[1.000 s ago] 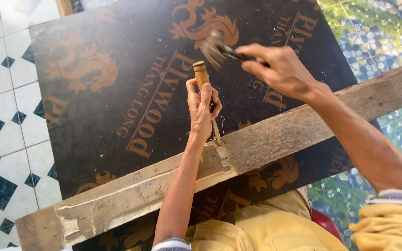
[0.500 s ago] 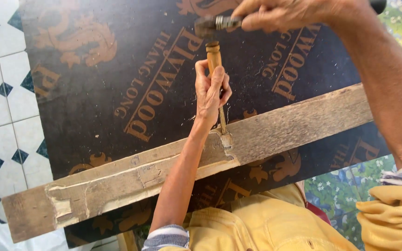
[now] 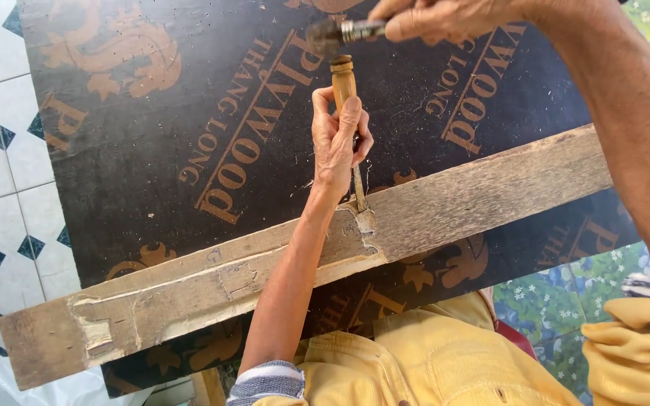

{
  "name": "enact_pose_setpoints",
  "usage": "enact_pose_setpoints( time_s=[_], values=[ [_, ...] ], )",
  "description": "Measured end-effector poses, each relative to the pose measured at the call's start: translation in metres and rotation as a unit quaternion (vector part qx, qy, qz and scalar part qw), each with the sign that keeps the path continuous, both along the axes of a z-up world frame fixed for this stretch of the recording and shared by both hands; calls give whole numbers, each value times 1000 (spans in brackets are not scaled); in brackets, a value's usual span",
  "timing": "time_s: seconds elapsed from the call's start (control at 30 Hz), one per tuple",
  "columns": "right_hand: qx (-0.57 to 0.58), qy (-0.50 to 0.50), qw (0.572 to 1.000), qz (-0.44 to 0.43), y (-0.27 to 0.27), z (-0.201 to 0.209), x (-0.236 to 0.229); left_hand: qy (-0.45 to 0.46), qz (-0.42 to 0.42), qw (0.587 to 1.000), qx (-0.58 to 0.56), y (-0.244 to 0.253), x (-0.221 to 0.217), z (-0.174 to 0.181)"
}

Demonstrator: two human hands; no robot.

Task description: A person uses a hammer and a chisel to carve out a section of a wooden plank placed on a plywood sheet.

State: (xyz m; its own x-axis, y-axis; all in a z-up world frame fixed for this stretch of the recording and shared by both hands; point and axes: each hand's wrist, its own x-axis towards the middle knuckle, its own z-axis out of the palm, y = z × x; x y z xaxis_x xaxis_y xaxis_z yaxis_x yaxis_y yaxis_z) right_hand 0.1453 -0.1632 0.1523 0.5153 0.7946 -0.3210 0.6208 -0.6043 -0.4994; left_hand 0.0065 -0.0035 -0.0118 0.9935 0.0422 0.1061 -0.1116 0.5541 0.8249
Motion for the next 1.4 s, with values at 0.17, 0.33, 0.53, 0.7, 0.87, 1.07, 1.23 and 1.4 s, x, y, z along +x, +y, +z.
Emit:
enact_pose_setpoints(
  time_s=[0.17, 0.33, 0.53, 0.7, 0.87, 1.07, 1.23, 1.4],
  values=[
    [3, 11, 1000, 15, -5, -7, 0, 8, 12, 1000, 23, -1, 2, -7],
    [9, 17, 999, 41, -7, -10, 0, 8, 14, 1000, 27, -2, 0, -5],
    [20, 26, 997, 75, 1, -16, 2, -2, 13, 999, 34, -1, -2, 2],
    [21, 38, 995, 93, 0, -23, -3, -15, -27, 999, -17, 4, -8, 9],
    [-107, 26, 993, -42, 7, 1, -47, 38, -19, 999, -15, 3, -9, 12],
    [213, 30, 970, -111, -24, -26, -62, 49, 20, 999, 9, 4, -9, 3],
    [166, -146, 963, -155, -39, -24, -23, 63, 16, 997, 44, 6, -6, 4],
    [69, -120, 989, -60, -15, -27, -13, 54, 7, 998, 22, 7, -3, 6]
  ],
)
